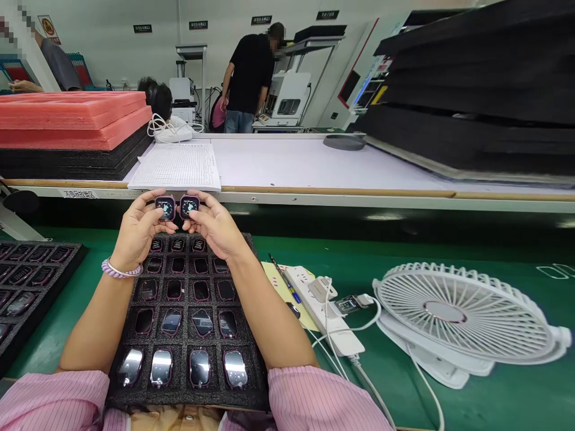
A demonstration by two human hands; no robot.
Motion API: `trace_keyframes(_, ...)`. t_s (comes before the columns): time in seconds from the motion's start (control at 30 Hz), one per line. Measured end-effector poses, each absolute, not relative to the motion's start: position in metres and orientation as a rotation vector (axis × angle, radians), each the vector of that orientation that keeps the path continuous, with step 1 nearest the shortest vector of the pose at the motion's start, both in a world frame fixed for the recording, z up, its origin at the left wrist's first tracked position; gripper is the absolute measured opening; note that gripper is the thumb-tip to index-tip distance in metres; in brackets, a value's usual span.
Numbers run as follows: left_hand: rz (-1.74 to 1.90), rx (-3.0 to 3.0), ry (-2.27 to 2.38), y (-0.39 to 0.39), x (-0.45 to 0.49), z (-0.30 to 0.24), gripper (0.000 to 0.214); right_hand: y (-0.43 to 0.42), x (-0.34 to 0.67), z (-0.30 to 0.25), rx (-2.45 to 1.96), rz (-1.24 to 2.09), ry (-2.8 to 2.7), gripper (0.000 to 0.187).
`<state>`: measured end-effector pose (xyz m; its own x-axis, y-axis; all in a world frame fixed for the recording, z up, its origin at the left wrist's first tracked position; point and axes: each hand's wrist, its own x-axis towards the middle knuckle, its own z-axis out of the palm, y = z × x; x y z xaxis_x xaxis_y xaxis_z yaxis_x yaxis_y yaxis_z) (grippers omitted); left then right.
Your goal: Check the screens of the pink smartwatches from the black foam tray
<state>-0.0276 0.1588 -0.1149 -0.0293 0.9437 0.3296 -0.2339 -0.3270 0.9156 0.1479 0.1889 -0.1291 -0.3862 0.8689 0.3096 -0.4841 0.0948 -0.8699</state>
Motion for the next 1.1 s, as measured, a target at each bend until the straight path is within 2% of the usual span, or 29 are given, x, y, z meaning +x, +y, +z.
trace_keyframes(0.3,1.569,1.347,0.873,0.1573,-0.0257,-0.1138,0.04,0.1881,0.1465,-0.1294,-0.424,1.473,-1.338,0.046)
trace_keyframes(1.1,1.552,1.385,0.841,0.1567,-0.0258,-0.1149,0.039,0.1862,0.1468,-0.129,-0.465,1.381,-1.396,0.045)
